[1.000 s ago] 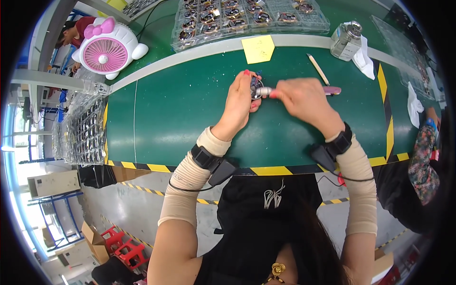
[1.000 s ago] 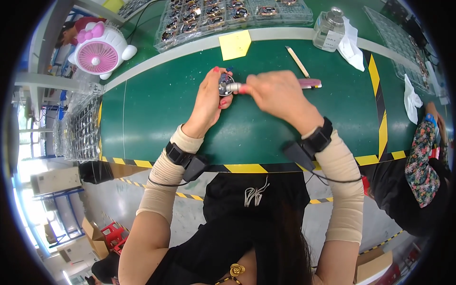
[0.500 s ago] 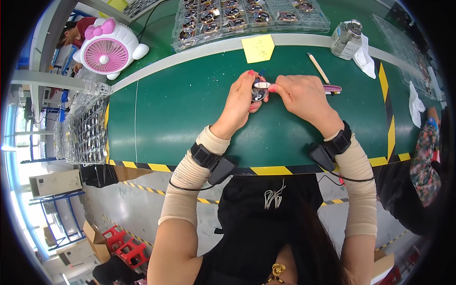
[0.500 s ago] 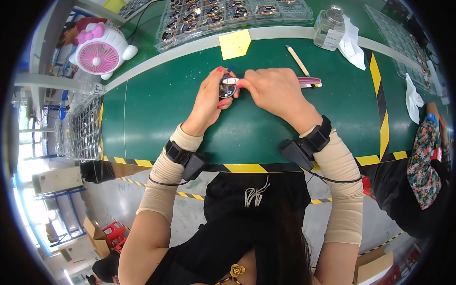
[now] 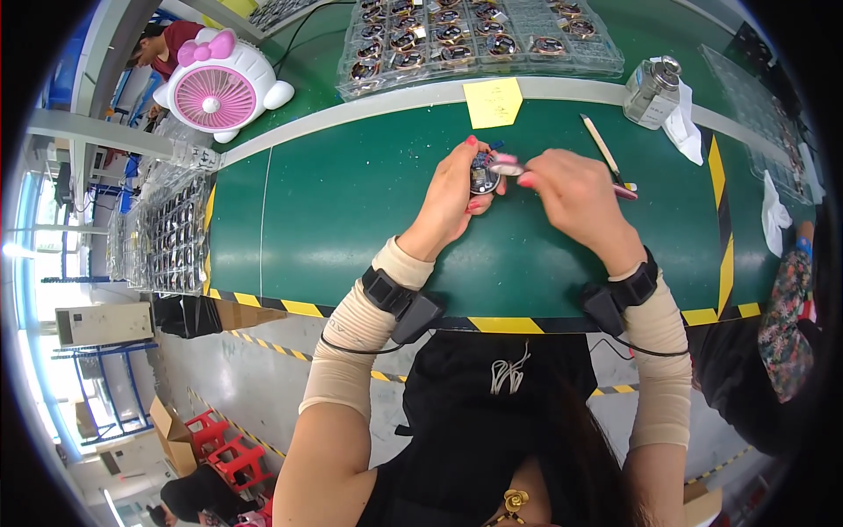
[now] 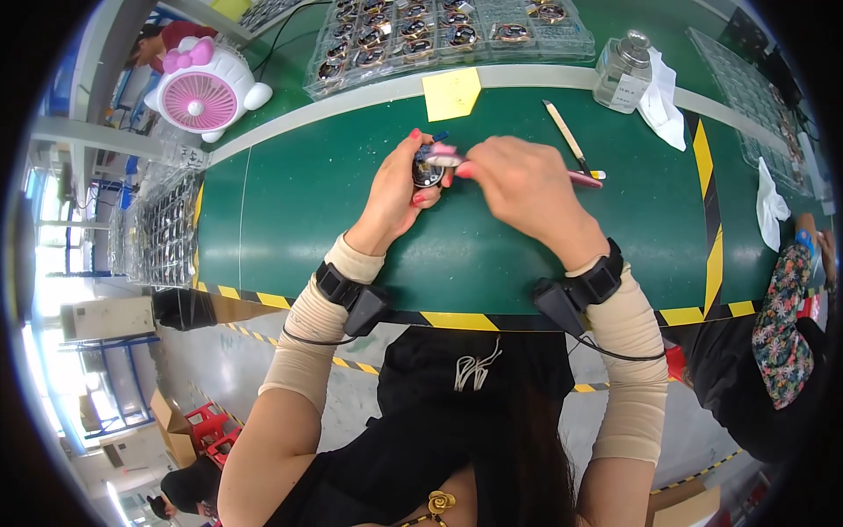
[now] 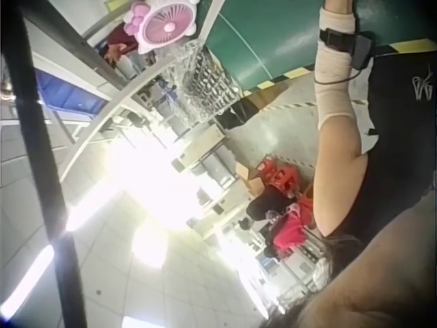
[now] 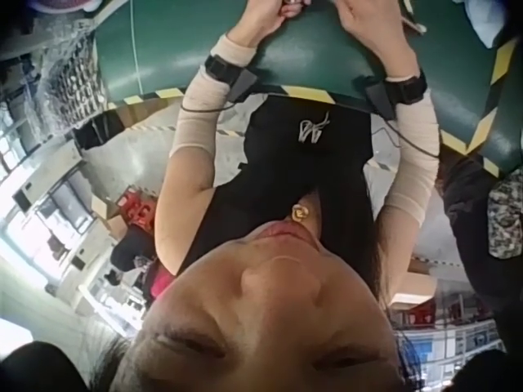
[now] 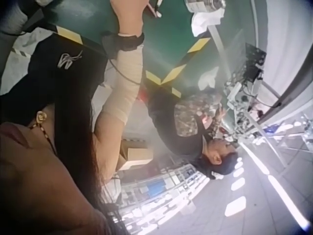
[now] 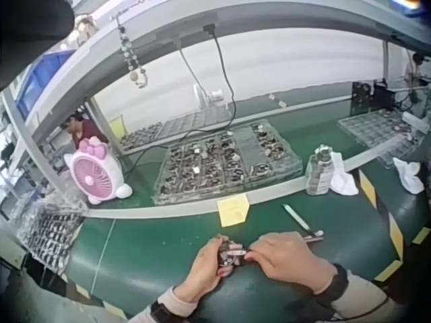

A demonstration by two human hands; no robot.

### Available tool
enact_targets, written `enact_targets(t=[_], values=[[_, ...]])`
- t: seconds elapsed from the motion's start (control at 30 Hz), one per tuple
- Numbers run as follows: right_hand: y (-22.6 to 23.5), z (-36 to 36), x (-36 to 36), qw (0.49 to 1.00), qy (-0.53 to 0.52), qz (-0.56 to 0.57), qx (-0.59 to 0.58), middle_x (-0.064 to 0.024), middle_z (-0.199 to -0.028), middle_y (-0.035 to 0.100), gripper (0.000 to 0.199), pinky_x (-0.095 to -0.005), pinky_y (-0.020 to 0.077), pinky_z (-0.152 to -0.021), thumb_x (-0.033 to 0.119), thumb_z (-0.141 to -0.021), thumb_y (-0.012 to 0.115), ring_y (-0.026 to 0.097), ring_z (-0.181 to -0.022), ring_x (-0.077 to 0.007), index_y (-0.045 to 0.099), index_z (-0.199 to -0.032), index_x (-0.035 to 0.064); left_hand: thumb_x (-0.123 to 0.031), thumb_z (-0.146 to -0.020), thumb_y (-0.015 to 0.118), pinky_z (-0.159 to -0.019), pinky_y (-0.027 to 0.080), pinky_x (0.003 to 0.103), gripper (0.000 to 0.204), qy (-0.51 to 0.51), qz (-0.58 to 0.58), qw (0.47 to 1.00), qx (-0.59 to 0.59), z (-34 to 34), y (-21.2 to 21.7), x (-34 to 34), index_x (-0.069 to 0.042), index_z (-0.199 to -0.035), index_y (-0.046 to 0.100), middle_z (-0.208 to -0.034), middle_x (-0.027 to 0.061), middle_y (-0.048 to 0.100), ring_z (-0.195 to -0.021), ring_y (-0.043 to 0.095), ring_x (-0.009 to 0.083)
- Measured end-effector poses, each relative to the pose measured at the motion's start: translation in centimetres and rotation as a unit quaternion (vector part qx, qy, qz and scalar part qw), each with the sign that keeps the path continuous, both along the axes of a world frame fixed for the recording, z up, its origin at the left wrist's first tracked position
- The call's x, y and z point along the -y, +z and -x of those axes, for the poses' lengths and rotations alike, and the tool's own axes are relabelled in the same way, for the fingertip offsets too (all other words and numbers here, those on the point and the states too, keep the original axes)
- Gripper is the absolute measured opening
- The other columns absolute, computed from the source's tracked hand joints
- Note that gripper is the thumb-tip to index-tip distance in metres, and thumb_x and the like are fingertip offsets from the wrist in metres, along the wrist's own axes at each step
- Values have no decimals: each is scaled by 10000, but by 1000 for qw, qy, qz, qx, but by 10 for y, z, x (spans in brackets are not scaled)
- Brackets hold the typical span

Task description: The person cleans a watch component with a toothbrush, applies liquid to it using a small brush, and then uses a thin tool to press and position internal parts.

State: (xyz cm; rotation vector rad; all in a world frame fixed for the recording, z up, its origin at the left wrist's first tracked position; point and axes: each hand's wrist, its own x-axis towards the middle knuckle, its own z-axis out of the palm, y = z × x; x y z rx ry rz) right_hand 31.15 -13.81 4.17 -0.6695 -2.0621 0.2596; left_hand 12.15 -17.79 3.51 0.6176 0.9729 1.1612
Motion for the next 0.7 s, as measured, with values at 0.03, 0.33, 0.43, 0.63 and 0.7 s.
enact_targets(t=[0.03, 0.33, 0.43, 0.63, 0.7], values=[[0, 3, 0, 998, 1, 7, 55, -106, -656, 593, 177, -404, 448, -548, 169, -870, 642, 597, -603, -318, 583, -745, 58, -361, -1063, 365, -396, 257, 225, 339, 8, -14, 999, -30, -1, 0, 0, -57, -1026, 511, -704, 110, 594, -450, 355, 71], [10, -2, 2, 974, 61, 81, 205, -116, -642, 609, 183, -439, 453, -560, 162, -858, 621, 612, -616, -322, 592, -711, 57, -338, -1068, 366, -406, 271, 220, 332, 43, -76, 990, -113, -2, -8, 1, -65, -999, 541, -706, 70, 588, -471, 379, 71], [8, 2, -4, 981, 32, 80, 172, -118, -639, 609, 192, -441, 453, -559, 168, -862, 613, 612, -620, -327, 595, -704, 60, -332, -1069, 364, -410, 278, 218, 327, 29, -73, 990, -115, -6, -7, 1, -67, -999, 542, -705, 61, 585, -480, 391, 69], [0, 3, 1, 963, 50, 101, 243, -126, -625, 599, 218, -440, 442, -549, 194, -878, 615, 606, -616, -343, 595, -705, 63, -322, -1072, 358, -418, 297, 216, 321, 38, -85, 982, -164, -8, -6, 2, -73, -996, 545, -703, 44, 584, -503, 418, 60], [2, 5, -1, 969, 29, 105, 223, -129, -622, 598, 228, -442, 440, -550, 199, -883, 615, 604, -612, -344, 593, -703, 61, -322, -1071, 358, -422, 305, 214, 322, 25, -93, 984, -153, -8, -7, 3, -73, -996, 547, -711, 42, 587, -506, 421, 59]])
